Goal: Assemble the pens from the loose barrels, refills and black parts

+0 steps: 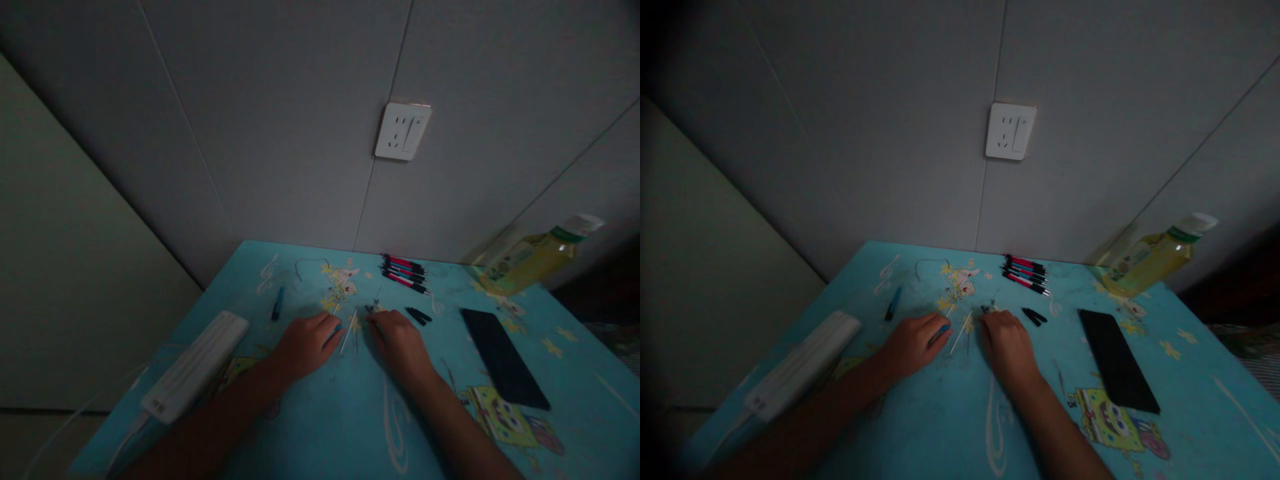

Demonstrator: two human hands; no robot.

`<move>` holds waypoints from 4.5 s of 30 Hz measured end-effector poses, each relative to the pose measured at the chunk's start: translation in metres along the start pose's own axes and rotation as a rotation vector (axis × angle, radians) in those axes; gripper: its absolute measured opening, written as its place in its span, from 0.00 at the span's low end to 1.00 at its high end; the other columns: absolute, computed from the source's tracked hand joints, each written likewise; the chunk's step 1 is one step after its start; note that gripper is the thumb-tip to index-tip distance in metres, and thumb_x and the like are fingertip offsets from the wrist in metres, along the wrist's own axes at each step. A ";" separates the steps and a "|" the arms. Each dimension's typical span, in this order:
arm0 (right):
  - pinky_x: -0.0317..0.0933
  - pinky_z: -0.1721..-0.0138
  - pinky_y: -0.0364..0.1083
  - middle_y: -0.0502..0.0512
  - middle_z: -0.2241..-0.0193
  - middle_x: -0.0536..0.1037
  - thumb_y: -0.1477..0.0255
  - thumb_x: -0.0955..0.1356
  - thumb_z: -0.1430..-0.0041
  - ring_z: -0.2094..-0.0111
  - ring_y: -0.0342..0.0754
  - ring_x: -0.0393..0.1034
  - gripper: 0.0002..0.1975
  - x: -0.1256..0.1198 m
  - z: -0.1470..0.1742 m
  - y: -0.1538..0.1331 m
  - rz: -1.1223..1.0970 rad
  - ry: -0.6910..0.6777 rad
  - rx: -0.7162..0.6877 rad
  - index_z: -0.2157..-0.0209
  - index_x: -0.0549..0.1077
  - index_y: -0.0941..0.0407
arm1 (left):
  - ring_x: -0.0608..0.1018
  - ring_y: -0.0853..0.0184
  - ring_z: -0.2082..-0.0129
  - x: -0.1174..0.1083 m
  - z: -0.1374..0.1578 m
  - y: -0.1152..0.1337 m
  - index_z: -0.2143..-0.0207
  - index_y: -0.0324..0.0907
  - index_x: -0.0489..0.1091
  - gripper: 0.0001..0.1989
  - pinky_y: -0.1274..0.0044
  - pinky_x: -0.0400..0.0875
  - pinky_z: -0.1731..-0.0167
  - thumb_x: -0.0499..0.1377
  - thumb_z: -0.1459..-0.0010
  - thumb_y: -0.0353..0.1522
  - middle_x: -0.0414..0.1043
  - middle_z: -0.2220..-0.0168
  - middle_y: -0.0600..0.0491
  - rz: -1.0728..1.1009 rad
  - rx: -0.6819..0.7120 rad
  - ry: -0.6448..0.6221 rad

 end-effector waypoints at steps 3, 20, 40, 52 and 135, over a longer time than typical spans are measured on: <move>0.64 0.56 0.48 0.55 0.61 0.80 0.75 0.65 0.35 0.60 0.52 0.73 0.09 -0.004 0.000 0.007 0.047 0.037 0.051 0.57 0.76 0.54 | 0.77 0.65 0.67 0.001 0.000 0.000 0.61 0.42 0.69 0.12 0.74 0.69 0.66 0.50 0.32 0.37 0.73 0.66 0.51 -0.025 -0.013 -0.017; 0.58 0.60 0.47 0.56 0.65 0.80 0.74 0.63 0.35 0.61 0.52 0.72 0.09 -0.005 0.000 0.021 0.243 -0.001 0.244 0.62 0.77 0.54 | 0.79 0.60 0.68 0.002 -0.004 -0.007 0.63 0.42 0.69 0.08 0.72 0.66 0.69 0.53 0.36 0.36 0.77 0.66 0.50 -0.207 -0.239 -0.184; 0.63 0.56 0.47 0.57 0.64 0.78 0.75 0.65 0.35 0.61 0.50 0.71 0.08 -0.001 -0.001 0.004 -0.023 0.023 0.010 0.59 0.76 0.55 | 0.78 0.61 0.66 0.007 -0.001 -0.011 0.62 0.43 0.68 0.09 0.72 0.67 0.67 0.53 0.35 0.37 0.75 0.65 0.50 -0.217 -0.226 -0.145; 0.62 0.58 0.49 0.55 0.64 0.76 0.71 0.67 0.34 0.61 0.49 0.68 0.07 0.016 0.001 -0.026 -0.022 -0.106 -0.368 0.58 0.77 0.53 | 0.77 0.63 0.67 0.007 -0.002 -0.007 0.60 0.42 0.68 0.10 0.73 0.69 0.65 0.49 0.33 0.36 0.73 0.65 0.50 -0.134 -0.241 -0.099; 0.62 0.59 0.49 0.57 0.67 0.75 0.70 0.62 0.31 0.64 0.51 0.67 0.09 0.006 0.002 -0.018 -0.209 0.006 -0.206 0.62 0.72 0.57 | 0.78 0.67 0.66 0.007 0.000 -0.001 0.53 0.44 0.70 0.13 0.76 0.71 0.64 0.48 0.30 0.37 0.74 0.65 0.51 -0.036 0.053 -0.095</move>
Point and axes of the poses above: each hand's wrist, its own z-axis away from the middle knuckle, its own x-axis out of the palm, y = z × x, the point moved 2 cm from there along -z, towards the middle knuckle
